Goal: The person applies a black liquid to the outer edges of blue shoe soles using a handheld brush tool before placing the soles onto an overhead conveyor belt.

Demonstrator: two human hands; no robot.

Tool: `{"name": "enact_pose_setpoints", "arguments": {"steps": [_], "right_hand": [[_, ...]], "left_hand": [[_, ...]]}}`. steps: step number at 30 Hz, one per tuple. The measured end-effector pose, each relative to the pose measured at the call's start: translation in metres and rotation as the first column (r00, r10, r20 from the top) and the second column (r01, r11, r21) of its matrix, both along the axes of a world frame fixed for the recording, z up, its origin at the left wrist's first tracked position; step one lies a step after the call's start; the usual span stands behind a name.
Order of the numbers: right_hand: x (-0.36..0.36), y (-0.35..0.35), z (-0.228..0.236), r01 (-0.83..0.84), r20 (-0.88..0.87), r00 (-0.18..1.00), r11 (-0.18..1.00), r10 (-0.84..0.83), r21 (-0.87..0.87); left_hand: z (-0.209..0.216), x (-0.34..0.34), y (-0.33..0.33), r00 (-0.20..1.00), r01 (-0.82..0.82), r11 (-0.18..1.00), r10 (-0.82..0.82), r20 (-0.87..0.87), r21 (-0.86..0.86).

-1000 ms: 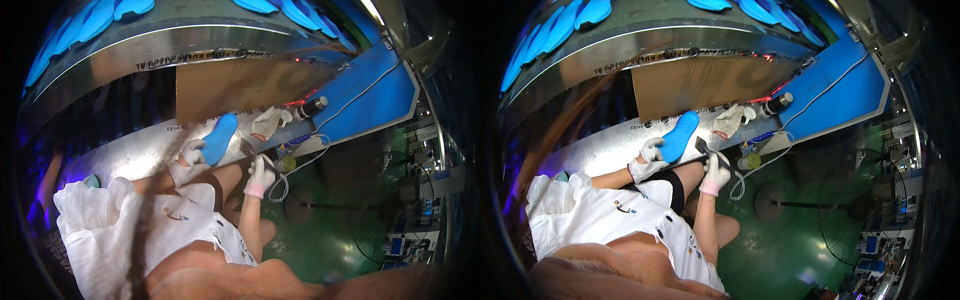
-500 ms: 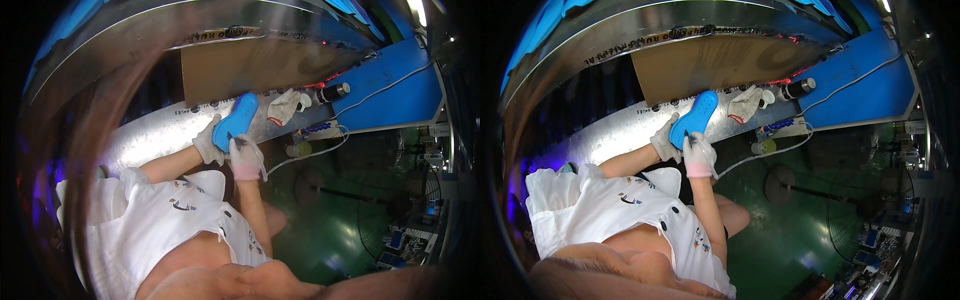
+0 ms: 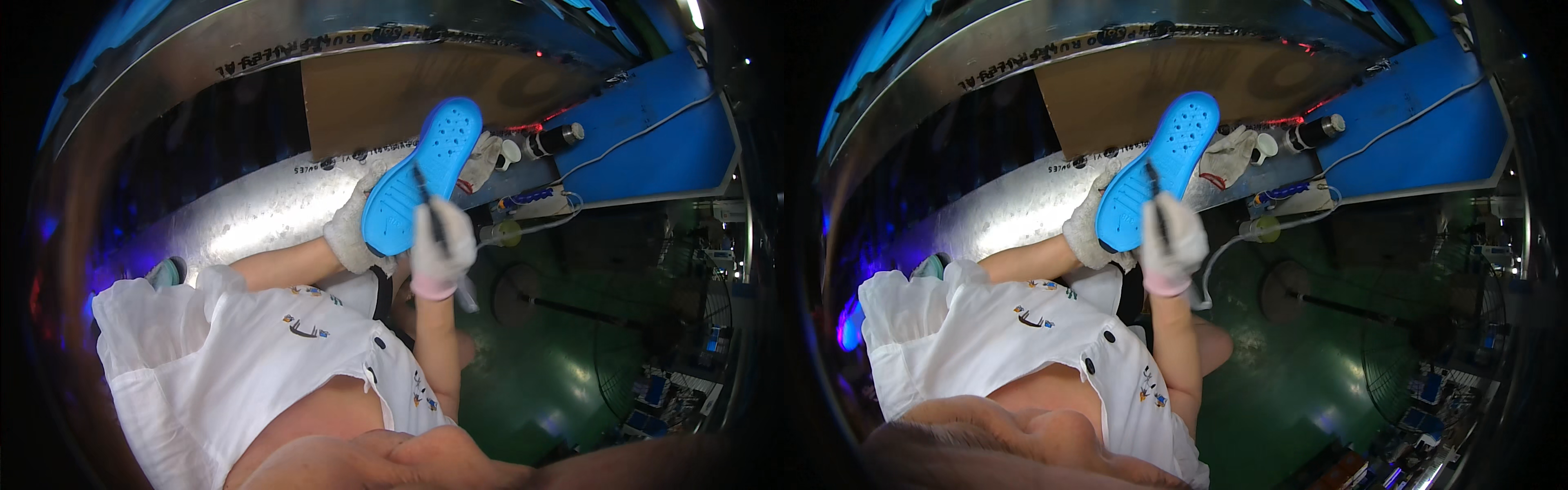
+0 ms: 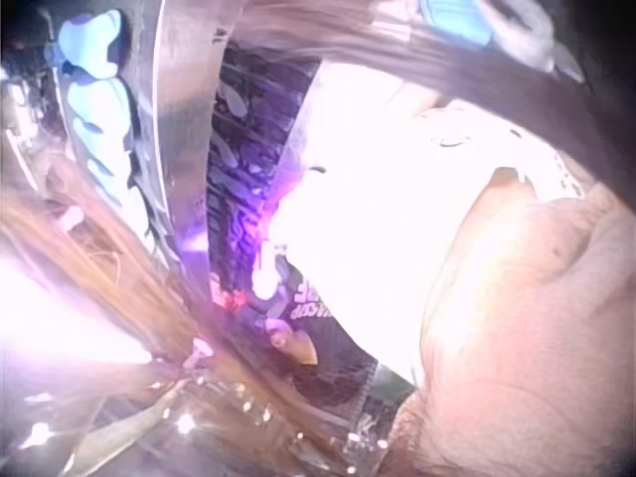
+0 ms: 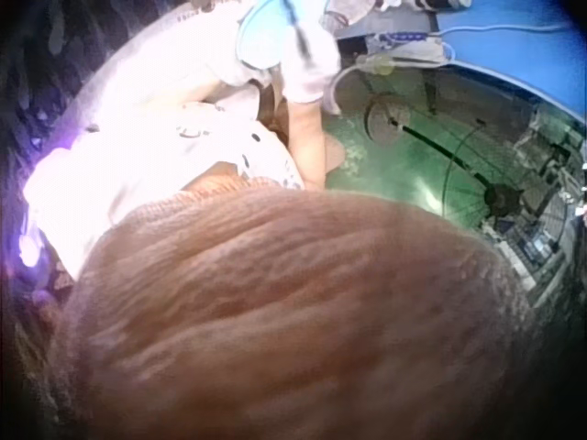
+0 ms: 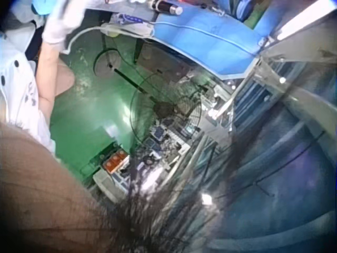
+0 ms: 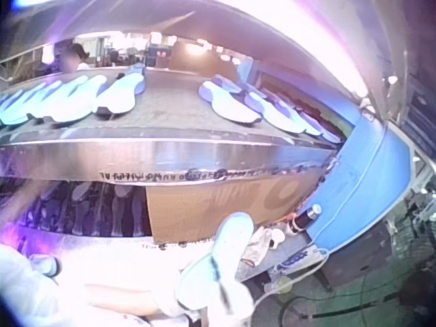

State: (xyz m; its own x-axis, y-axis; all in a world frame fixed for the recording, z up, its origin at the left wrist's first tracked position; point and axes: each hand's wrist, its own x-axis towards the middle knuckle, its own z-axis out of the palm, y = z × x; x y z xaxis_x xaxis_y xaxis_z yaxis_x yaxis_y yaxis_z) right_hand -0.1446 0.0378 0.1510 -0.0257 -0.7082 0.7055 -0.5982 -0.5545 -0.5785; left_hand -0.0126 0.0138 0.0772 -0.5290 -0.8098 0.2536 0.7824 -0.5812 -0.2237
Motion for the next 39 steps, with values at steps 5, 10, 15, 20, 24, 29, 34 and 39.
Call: {"name": "enact_pose_setpoints", "arguments": {"steps": [5, 10, 15, 20, 24, 29, 34, 39], "right_hand": [[0.011, 0.025, 0.015, -0.219, 0.308, 0.944, 0.922, 0.118, 0.319], [0.015, 0.035, 0.010, -0.139, -0.007, 0.990, 0.990, 0.139, -0.010], [0.016, 0.043, 0.012, -0.156, 0.534, 0.841, 0.904, -0.090, 0.399], [0.023, 0.058, 0.004, -0.146, 0.064, 0.988, 0.984, 0.140, 0.103], [0.003, 0.038, -0.012, -0.050, 0.330, 0.943, 0.960, -0.045, 0.274], [-0.005, 0.047, 0.014, -0.321, 0.145, 0.946, 0.891, 0.288, 0.321], [-0.009, 0.036, 0.024, -0.380, -0.232, 0.869, 0.889, 0.438, 0.255], [-0.015, 0.029, 0.036, -0.401, 0.214, 0.915, 0.833, 0.342, 0.381]], "left_hand": [[0.013, 0.005, 0.001, 0.923, -0.180, 0.974, 0.120, 0.365, 0.137], [0.046, 0.006, 0.000, 0.890, -0.120, 0.989, 0.068, 0.451, 0.087], [0.024, 0.014, -0.009, 0.930, -0.044, 0.998, 0.025, 0.367, 0.046], [0.050, 0.014, -0.014, 0.950, 0.039, 0.999, -0.035, 0.312, -0.009], [0.048, 0.025, -0.020, 0.876, 0.123, 0.988, -0.067, 0.478, -0.088], [0.052, 0.036, -0.037, 0.702, 0.265, 0.964, -0.193, 0.686, 0.000], [0.049, 0.051, -0.062, 0.518, 0.423, 0.899, -0.135, 0.845, -0.115], [0.055, 0.051, -0.069, 0.397, 0.522, 0.815, 0.029, 0.918, -0.252]]}}
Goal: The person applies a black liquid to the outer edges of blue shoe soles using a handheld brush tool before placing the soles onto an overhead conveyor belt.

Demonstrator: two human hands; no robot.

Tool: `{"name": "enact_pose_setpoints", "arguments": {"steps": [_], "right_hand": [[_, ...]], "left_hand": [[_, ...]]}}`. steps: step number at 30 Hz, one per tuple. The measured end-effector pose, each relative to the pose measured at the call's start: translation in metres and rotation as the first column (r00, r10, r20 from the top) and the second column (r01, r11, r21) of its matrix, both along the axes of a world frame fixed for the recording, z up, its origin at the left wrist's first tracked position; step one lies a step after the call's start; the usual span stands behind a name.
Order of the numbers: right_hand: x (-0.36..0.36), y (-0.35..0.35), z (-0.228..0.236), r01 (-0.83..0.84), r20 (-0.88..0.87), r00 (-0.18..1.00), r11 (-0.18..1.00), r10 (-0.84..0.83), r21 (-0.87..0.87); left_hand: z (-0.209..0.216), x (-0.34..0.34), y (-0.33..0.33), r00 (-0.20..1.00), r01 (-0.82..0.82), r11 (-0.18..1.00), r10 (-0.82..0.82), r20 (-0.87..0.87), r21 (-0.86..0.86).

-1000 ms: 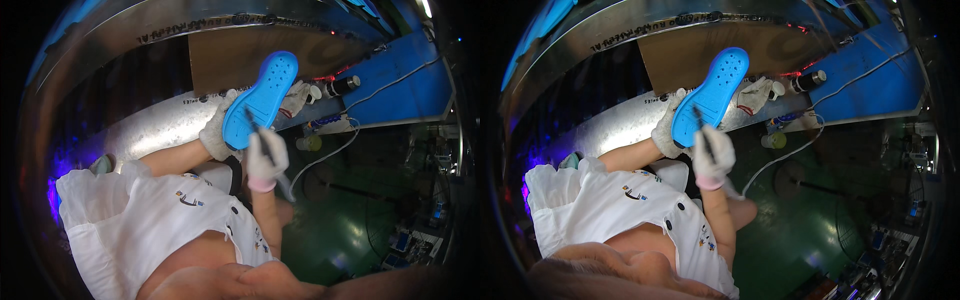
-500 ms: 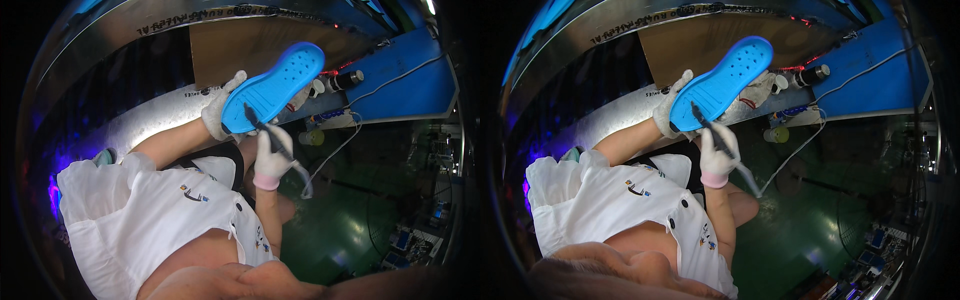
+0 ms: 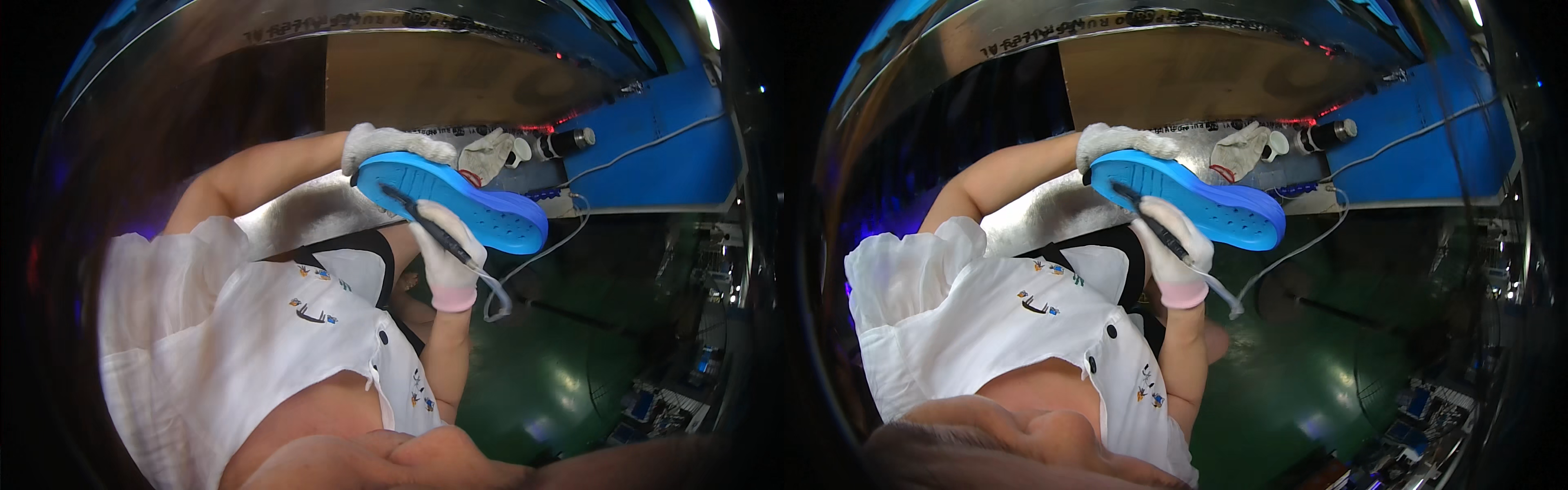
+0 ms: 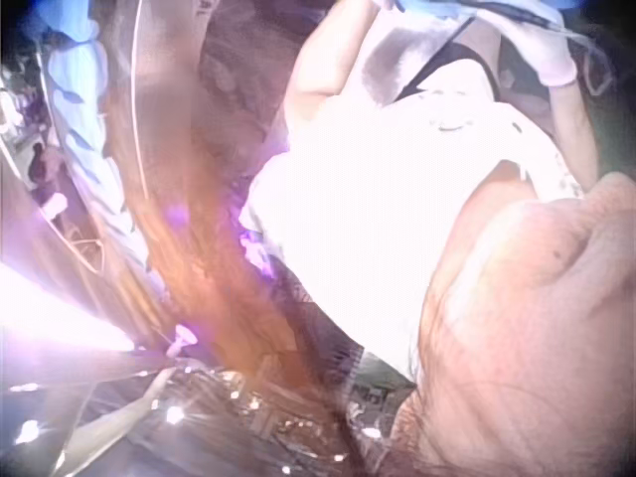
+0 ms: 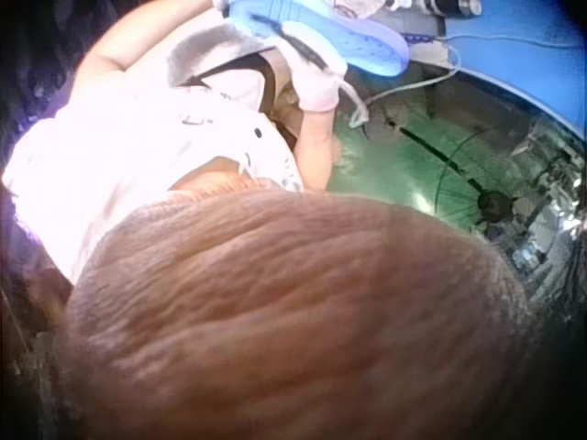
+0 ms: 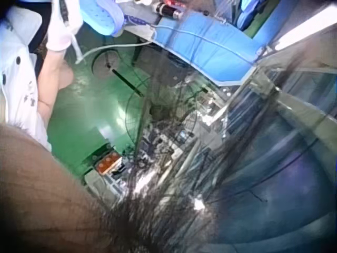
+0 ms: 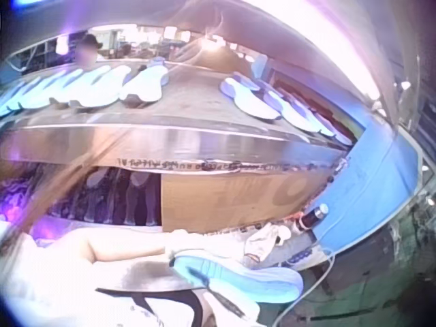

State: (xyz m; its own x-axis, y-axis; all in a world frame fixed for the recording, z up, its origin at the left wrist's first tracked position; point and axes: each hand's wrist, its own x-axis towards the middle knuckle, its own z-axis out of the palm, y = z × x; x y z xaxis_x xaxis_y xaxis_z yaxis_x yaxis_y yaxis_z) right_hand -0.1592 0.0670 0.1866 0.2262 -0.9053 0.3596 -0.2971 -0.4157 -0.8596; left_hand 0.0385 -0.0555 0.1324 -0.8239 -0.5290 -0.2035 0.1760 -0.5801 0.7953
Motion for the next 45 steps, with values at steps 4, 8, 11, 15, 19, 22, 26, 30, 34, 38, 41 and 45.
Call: {"name": "enact_pose_setpoints", "arguments": {"steps": [4, 8, 11, 15, 19, 22, 26, 30, 34, 38, 41, 45], "right_hand": [[-0.001, 0.013, 0.009, -0.216, -0.571, 0.820, 0.937, 0.021, -0.276], [-0.015, 0.002, -0.001, 0.019, -0.106, 0.994, 0.997, -0.028, -0.081], [-0.013, 0.017, 0.019, -0.133, -0.479, 0.878, 0.955, -0.010, -0.263], [-0.022, 0.010, 0.014, -0.030, -0.218, 0.975, 0.959, -0.034, -0.281], [-0.019, 0.020, 0.032, -0.153, -0.610, 0.792, 0.960, -0.024, -0.235], [-0.027, 0.012, 0.035, -0.036, -0.446, 0.884, 0.932, -0.138, -0.361], [-0.034, 0.015, 0.027, -0.047, -0.511, 0.841, 0.916, -0.178, -0.398], [-0.041, -0.001, 0.033, -0.072, -0.475, 0.868, 0.907, -0.148, -0.414], [-0.041, 0.012, 0.049, -0.114, -0.636, 0.756, 0.925, -0.156, -0.362], [-0.054, -0.005, 0.043, 0.048, -0.400, 0.879, 0.881, -0.262, -0.471], [-0.048, 0.006, 0.049, -0.074, -0.539, 0.815, 0.884, -0.213, -0.462], [-0.021, -0.013, -0.002, 0.316, 0.057, 0.948, 0.900, -0.314, -0.300]], "left_hand": [[-0.013, 0.000, -0.021, 0.992, 0.070, 0.993, -0.060, 0.107, -0.091], [0.007, -0.002, -0.019, 0.994, 0.099, 0.983, -0.106, -0.040, -0.153], [0.023, -0.001, -0.020, 0.991, 0.130, 0.974, -0.136, -0.019, -0.187], [0.034, 0.008, -0.016, 0.994, 0.113, 0.973, -0.113, 0.013, -0.200], [0.041, 0.013, -0.016, 0.994, 0.107, 0.974, -0.105, 0.022, -0.202], [0.054, 0.012, -0.020, 0.992, 0.126, 0.968, -0.122, 0.030, -0.217], [0.060, 0.015, -0.025, 0.991, 0.136, 0.965, -0.133, 0.030, -0.223], [0.061, 0.030, -0.021, 0.997, 0.079, 0.979, -0.076, 0.020, -0.189], [0.076, 0.034, -0.023, 0.996, 0.085, 0.988, -0.087, -0.012, -0.129], [0.113, 0.029, 0.008, 0.970, -0.047, 0.999, 0.044, 0.239, 0.006], [0.038, 0.031, -0.009, 0.976, -0.208, 0.820, 0.206, -0.064, -0.533], [-0.040, -0.008, 0.010, 0.869, -0.475, 0.871, 0.443, -0.223, -0.123]]}}
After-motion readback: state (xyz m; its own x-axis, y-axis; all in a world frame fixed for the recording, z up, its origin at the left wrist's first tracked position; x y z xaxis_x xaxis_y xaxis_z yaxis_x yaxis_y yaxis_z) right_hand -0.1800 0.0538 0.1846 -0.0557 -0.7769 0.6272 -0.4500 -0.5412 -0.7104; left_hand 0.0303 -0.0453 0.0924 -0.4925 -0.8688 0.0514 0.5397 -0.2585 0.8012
